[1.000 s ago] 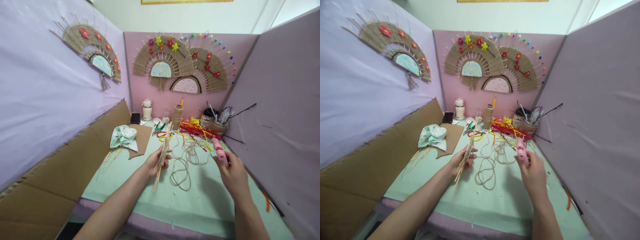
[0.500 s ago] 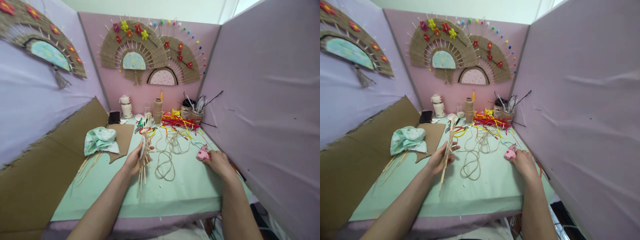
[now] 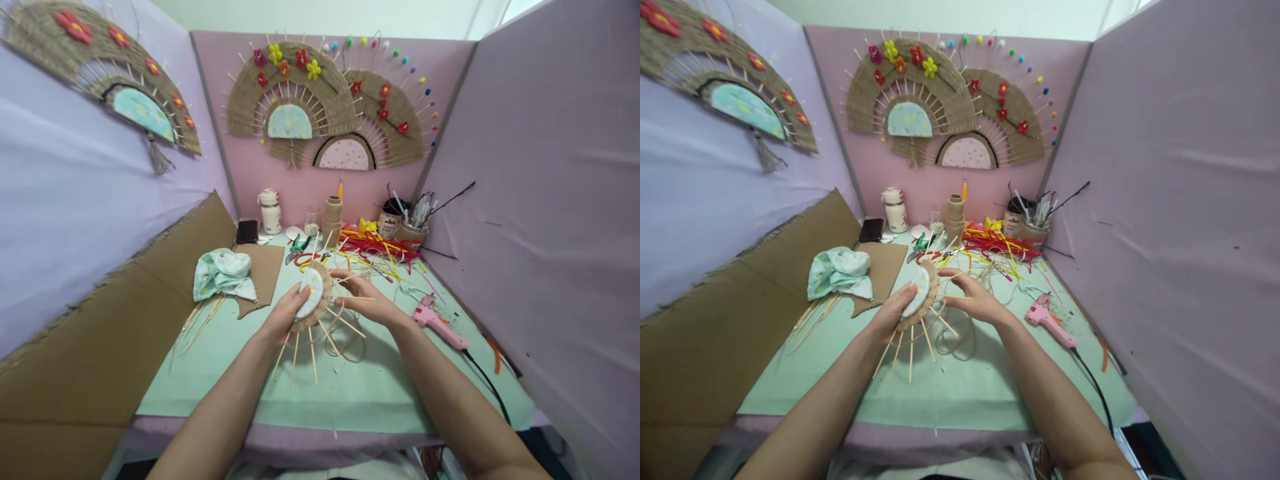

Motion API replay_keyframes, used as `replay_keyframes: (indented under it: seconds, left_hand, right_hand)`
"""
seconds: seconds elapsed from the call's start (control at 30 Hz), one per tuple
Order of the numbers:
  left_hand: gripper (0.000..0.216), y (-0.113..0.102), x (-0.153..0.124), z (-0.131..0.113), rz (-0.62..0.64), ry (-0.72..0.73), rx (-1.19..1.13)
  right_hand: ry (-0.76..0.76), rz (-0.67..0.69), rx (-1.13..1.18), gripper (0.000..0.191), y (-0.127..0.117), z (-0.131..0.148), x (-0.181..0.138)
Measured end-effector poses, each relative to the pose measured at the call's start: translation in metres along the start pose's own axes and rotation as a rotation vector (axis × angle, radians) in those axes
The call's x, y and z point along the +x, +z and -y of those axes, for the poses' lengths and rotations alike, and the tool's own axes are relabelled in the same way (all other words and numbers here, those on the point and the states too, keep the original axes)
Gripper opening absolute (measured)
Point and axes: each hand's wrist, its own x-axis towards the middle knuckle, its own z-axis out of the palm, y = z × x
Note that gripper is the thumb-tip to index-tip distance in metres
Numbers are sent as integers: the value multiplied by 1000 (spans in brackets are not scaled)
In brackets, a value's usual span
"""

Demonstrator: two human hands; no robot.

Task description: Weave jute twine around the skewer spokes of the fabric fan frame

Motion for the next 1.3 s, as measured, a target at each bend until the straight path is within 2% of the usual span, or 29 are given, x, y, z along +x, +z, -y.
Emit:
replay_keyframes:
  seconds: [0.23,0.47,0.67,1.0,1.3]
  left_hand:
    - [42,1,0,5,83,-3,79]
    - [48,0,0,6,107,-30,98]
    - [46,-1,2,7,81,7,141]
    - [41,3,0,2,21,7,147]
    - [46,1,1,2,6,1,196]
  right_hand:
    - [149,-125,290,35,13,-20,-3]
    - [119,-245,199,23,14,-26,-2]
    - [88,-193,154,15,9,-21,-2]
    - [62,-347,150,16,-13,-24,-6]
    - [90,-395,193,16,-19,-29,-8]
